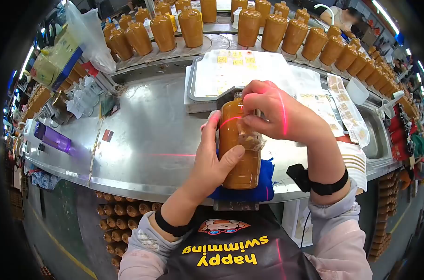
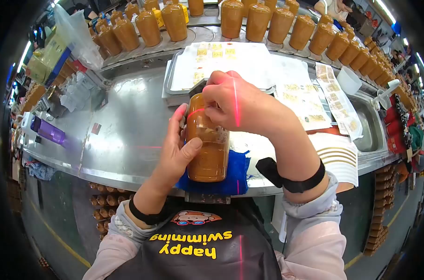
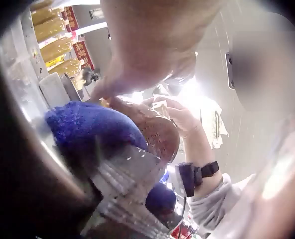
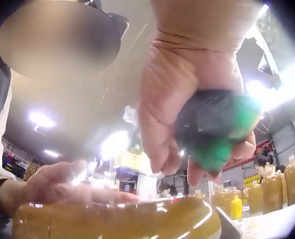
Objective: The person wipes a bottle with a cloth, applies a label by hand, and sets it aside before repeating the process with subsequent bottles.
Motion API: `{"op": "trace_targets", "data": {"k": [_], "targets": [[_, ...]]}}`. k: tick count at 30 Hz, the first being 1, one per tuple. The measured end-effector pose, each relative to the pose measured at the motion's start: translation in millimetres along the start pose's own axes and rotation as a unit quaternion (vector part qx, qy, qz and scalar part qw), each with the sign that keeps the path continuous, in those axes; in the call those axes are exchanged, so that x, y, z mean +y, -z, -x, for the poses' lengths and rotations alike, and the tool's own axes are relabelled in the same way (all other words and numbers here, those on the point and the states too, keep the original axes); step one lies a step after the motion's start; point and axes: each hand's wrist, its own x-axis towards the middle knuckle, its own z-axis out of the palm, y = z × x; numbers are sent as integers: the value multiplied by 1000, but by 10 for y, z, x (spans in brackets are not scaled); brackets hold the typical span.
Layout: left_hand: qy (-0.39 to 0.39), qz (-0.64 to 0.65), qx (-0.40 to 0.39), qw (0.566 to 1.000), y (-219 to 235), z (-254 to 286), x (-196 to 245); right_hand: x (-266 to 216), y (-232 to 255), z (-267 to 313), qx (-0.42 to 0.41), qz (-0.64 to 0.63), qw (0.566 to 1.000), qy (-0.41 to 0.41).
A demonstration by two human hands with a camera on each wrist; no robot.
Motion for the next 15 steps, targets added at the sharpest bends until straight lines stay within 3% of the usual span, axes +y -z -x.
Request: {"op": "trace_targets", "data": {"k": [6,12,15], "targets": [[26,15,40,999,-99,-41,14,34,-77,31,48,-90,993,-63],[28,61,27,997,-86,-28,-9,106,-233,54,107,-98,987,-65],[57,160,30,985,-107,-77,106,80,-237,56,104,-107,985,-92]]}}
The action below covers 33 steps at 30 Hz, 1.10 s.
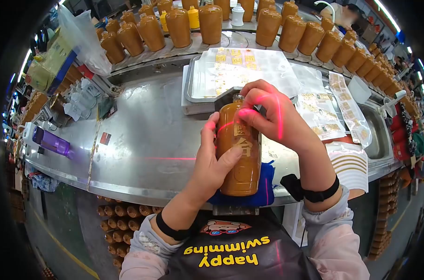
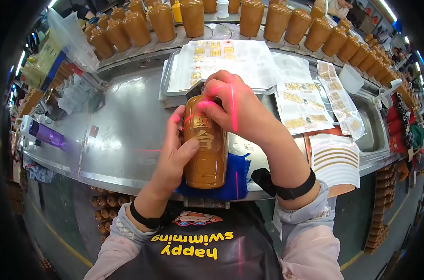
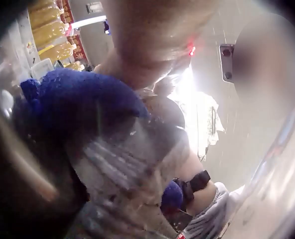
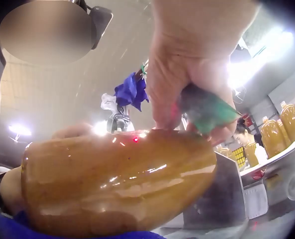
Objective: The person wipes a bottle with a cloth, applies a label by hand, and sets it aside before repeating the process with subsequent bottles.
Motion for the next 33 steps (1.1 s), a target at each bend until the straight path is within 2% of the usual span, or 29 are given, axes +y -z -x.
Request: {"op": "trace_targets", "data": {"k": [3,6,18,21,30,33], "targets": [[-18,-92,7,996,-19,-10,-65,5,-9,19,11,14,1000,13],[-10,-56,2,998,-3,20,-76,10,0,43,-1,-10,1000,1],[-9,-61,-15,998,5,-6,-77,8,-7,35,7,-33,999,-21],[-2,-17,-31,999,6,-2,-46,17,-14,31,8,-28,999,-14],[-7,-28,-37,999,28,-9,-62,11,-30,14,16,-67,997,-31],[-7,-11,-43,999,3,-12,-33,37,-25,18,6,-40,999,-26]]}}
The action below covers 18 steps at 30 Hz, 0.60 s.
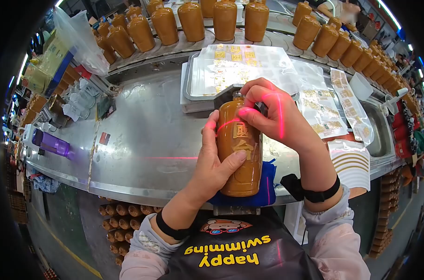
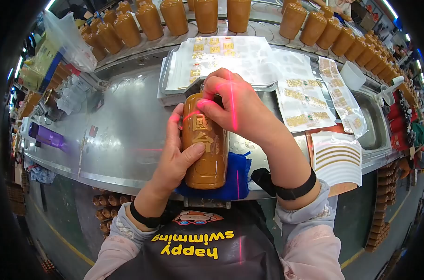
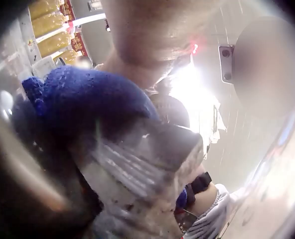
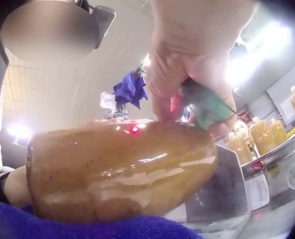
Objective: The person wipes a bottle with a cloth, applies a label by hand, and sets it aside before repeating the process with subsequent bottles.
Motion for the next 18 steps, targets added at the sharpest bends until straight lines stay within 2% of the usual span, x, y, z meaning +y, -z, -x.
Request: {"op": "trace_targets", "data": {"k": [9,12,18], "targets": [[-20,-13,1,1000,25,4,-59,-21,-30,-10,14,-5,1000,-5],[2,54,1,999,47,9,-34,-32,-24,-11,9,-15,1000,-12],[3,29,1,1000,20,16,-9,-23,-20,-13,4,-16,1000,-16]]}}
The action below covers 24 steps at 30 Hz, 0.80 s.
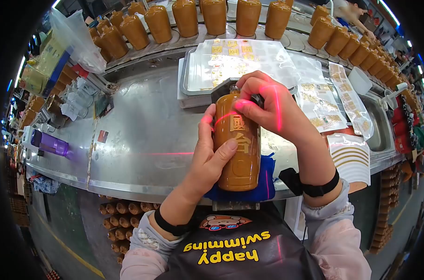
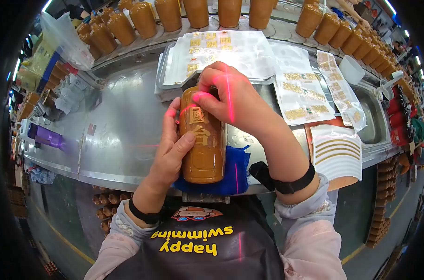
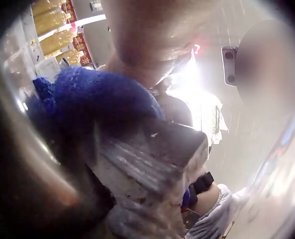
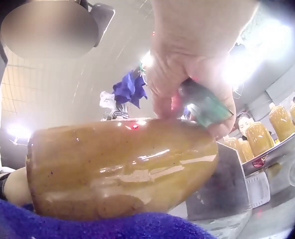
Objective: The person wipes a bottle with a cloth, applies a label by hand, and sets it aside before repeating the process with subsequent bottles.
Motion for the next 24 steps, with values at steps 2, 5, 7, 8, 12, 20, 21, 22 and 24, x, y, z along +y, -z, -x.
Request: {"op": "trace_targets", "data": {"k": [2,5,7,8,12,20,21,22,24], "targets": [[-2,-3,0,1000,7,0,-15,-1,-3,1,1,-1,1000,-3],[-1,-10,1,1000,5,3,1,-17,1,-2,-3,-7,1000,-15],[-3,-14,2,1000,1,6,2,-20,0,2,-5,-6,1000,-19],[-5,-16,2,1000,1,6,-8,-11,-6,5,-3,-3,1000,-16],[-26,-41,3,999,-3,-7,-2,-45,12,-5,-6,7,1000,-22],[5,-14,17,1000,-39,15,19,111,-53,404,91,-34,991,-95],[7,-12,18,1000,-37,14,19,151,-118,550,75,-57,991,-94],[2,-13,18,1000,-34,12,8,133,-194,667,56,-167,976,-131],[-7,-18,16,1000,-25,8,-10,81,-289,782,50,-229,959,-159]]}}
